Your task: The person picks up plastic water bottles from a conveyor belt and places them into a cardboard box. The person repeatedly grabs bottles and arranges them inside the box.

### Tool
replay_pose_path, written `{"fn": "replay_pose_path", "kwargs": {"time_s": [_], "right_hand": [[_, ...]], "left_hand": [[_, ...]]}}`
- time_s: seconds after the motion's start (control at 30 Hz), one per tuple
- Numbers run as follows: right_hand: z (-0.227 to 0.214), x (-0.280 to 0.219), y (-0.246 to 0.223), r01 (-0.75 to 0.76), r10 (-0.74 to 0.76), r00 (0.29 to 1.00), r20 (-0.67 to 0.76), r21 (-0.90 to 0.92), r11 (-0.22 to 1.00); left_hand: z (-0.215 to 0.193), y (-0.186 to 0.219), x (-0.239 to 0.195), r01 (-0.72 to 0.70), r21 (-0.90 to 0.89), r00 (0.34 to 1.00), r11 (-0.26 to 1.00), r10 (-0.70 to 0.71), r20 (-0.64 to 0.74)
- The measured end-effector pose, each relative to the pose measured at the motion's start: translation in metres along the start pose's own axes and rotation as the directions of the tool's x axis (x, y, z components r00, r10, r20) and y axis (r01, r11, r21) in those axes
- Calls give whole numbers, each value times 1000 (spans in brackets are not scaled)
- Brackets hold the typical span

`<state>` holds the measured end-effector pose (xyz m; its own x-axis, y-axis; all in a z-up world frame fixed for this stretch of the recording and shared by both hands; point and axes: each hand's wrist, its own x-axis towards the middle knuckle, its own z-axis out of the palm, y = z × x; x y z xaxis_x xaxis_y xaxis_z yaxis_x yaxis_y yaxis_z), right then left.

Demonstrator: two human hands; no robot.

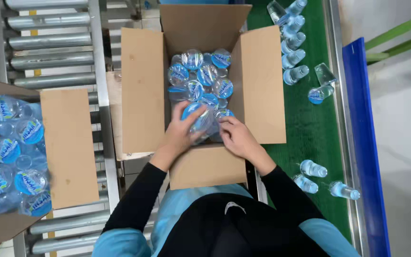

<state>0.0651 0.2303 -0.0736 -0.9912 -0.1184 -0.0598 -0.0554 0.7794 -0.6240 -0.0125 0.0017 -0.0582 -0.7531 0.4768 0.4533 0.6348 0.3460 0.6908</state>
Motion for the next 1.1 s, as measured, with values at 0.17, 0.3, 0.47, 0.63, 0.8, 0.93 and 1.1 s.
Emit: {"fn": "replay_pose_path", "kwargs": {"time_s": [0.17,0.3,0.47,0.63,0.8,0.93,1.1], "right_hand": [[-5,17,-35,-365,354,924,148,62,929],[-10,34,-67,-477,484,750,451,-138,868],[8,41,-49,-353,406,743,532,-204,913],[3,52,-34,-21,184,848,497,-316,949],[-24,56,-23,49,46,914,402,-223,974],[-4,45,-37,40,-30,955,296,-26,999],[39,67,-49,-463,482,862,160,-142,875]], "left_hand": [[32,1,16,-129,524,742,842,-268,614],[40,-31,58,-176,697,869,695,-223,442],[27,-65,84,-47,703,831,710,-362,422],[19,-61,100,70,717,850,694,-417,321],[33,-72,110,-64,727,682,684,-502,532],[46,-78,88,-1,713,745,701,-475,468],[53,-83,61,-152,790,527,593,-628,573]]}}
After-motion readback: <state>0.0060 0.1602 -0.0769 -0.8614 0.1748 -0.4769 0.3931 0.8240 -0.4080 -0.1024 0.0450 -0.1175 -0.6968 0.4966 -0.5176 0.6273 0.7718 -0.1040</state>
